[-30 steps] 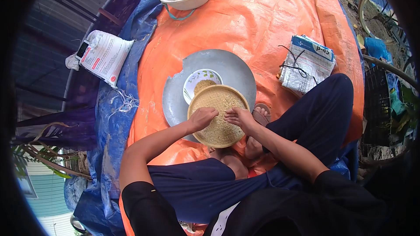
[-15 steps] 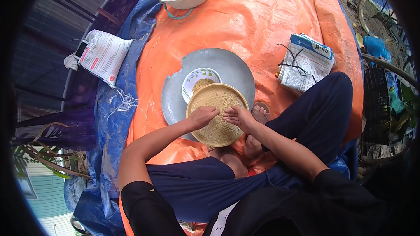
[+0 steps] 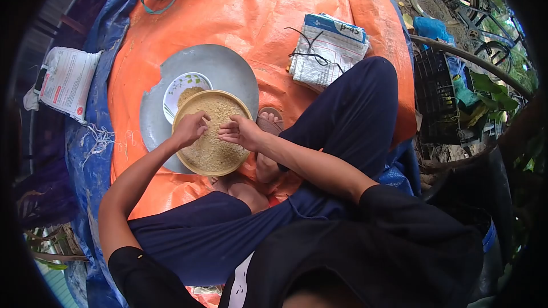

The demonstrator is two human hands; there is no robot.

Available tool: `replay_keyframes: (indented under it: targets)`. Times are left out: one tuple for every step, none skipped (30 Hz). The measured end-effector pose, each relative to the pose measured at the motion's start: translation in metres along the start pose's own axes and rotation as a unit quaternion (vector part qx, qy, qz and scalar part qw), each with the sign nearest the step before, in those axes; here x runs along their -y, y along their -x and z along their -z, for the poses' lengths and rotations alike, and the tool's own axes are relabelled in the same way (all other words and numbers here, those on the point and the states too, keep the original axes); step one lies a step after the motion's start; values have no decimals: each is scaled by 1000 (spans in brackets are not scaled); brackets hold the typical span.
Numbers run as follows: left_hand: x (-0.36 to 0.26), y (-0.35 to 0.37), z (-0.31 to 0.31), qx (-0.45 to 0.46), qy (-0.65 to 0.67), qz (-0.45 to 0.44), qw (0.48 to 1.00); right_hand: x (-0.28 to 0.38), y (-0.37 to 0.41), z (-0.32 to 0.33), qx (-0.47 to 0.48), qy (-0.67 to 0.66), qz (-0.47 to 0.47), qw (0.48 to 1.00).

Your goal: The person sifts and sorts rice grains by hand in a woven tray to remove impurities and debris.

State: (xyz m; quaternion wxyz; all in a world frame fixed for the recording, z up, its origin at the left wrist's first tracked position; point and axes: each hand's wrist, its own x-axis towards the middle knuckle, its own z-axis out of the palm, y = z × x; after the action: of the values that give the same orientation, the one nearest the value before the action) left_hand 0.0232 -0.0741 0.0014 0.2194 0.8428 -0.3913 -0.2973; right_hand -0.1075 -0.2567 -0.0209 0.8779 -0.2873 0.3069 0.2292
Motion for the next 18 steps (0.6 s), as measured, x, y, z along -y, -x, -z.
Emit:
replay_keyframes:
  targets:
    - [1,-2,2,22,49,26,998,-1,0,0,-2,-2,-1,1000]
    - [3,-5,4,46,92,36,994,0,1,0,-2,-2,-1,1000]
    - [-1,-6,6,39,120,42,991,-1,0,0,-2,-2,-1,1000]
    - [-6,-7,7,31,148,48,987,-1,-1,1,-4,2,1,1000]
    - [-10,-9,7,23,177,55,982,-1,-2,1,-6,6,2,1000]
    - [-13,-11,6,30,227,52,972,-2,-4,3,-8,9,3,1000]
    - [-15,-14,4,38,276,50,959,-3,-5,5,-3,1,0,1000]
    - [-17,-16,1,46,325,47,943,-3,-7,6,2,-6,-3,1000]
    - [-23,-16,1,66,346,50,934,-2,-6,6,8,-14,-6,1000]
    - [-29,-17,1,87,366,53,925,-2,-5,6,3,-15,-4,1000]
    - [-35,-17,2,106,385,56,915,-1,-4,5,0,-16,-3,1000]
    - [-41,-16,1,93,416,76,902,-1,-3,5,-4,-17,-1,1000]
    - [-36,-17,-2,86,396,71,911,0,-2,4,1,-17,-4,1000]
    - [-26,-21,-5,80,375,66,921,1,-2,4,5,-17,-5,1000]
    - [-17,-24,-7,74,355,61,930,2,-2,5,9,-17,-6,1000]
    - [-10,-23,-6,64,331,61,940,2,-1,5,4,-15,-5,1000]
    - [-2,-23,-5,53,307,61,948,2,0,4,0,-12,-4,1000]
    - [3,-21,-1,42,282,61,957,3,0,4,-4,-10,-4,1000]
